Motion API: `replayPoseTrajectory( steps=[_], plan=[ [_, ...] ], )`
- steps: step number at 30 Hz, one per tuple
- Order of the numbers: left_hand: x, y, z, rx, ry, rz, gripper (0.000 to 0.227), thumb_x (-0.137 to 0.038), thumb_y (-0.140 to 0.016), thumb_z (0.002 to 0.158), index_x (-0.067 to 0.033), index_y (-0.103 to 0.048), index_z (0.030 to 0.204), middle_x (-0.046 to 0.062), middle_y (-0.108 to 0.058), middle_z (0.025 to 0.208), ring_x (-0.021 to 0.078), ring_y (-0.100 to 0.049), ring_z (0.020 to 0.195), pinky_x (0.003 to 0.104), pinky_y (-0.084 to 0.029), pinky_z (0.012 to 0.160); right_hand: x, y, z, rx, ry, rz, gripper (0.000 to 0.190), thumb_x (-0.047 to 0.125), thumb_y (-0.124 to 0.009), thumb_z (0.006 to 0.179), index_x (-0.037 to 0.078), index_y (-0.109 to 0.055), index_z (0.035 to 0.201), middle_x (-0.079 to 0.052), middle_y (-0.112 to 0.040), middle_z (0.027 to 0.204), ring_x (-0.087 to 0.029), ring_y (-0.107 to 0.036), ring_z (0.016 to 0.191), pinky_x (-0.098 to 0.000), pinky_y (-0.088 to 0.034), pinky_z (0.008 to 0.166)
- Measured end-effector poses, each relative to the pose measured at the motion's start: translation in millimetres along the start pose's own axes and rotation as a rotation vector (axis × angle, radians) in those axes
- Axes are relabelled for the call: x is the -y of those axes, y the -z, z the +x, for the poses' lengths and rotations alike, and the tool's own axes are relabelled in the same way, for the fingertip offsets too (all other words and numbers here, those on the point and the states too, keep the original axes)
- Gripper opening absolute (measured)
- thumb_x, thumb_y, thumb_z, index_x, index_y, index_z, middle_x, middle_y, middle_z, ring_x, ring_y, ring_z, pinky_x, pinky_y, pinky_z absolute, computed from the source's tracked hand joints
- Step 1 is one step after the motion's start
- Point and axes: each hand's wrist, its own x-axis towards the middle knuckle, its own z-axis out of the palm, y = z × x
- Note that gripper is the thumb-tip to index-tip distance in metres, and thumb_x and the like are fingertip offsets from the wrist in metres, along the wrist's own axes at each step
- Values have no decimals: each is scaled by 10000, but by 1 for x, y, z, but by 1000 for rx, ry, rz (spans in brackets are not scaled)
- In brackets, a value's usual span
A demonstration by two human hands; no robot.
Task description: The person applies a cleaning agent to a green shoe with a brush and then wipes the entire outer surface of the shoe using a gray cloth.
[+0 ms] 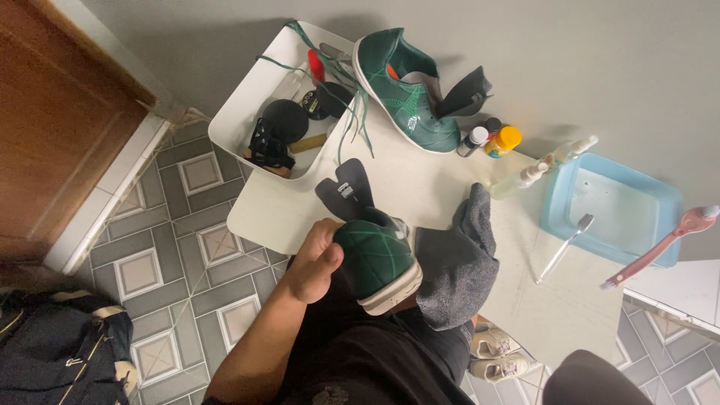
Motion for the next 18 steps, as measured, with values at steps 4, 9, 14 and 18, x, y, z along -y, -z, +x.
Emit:
replayPoseTrajectory(
  steps=[4, 9, 14, 18],
  plan=[
    [1, -7, -8, -5, -75, 34, 592, -615, -584, 978, -46, -656, 833, 16, -656, 740, 95, -592, 700, 243, -512, 635, -40, -22, -7, -39, 32, 0, 367, 325, -647, 969, 61, -485, 1166, -102, -564, 1075, -228, -528, 1072, -391, -380, 1077],
    [32, 2, -45, -73, -221, -19, 561, -526, -606, 1055, 21, -667, 1163, 98, -725, 1108, 216, -689, 1022, 338, -564, 907, -93, -60, -16, -48, 94, 53, 363, 335, -638, 978, 65, -470, 1152, -93, -557, 1049, -219, -521, 1049, -386, -372, 1073],
    [75, 28, -65, -135, -427, -142, 400, -333, -509, 1126, -3, -567, 1343, 158, -651, 1308, 278, -617, 1237, 409, -508, 1091, -179, -86, -74, 558, -451, -317, 889, 296, -711, 871, 38, -249, 1585, -219, -453, 1392, -398, -457, 1317, -553, -479, 950],
    [77, 37, -63, -180, -487, -183, 502, -336, -481, 1119, 85, -560, 1382, 231, -628, 1380, 336, -594, 1325, 439, -484, 1170, -185, -72, -111, 479, -517, -379, 967, 441, -653, 874, -14, -197, 1595, -281, -380, 1434, -464, -378, 1333, -591, -436, 1012]
  ],
)
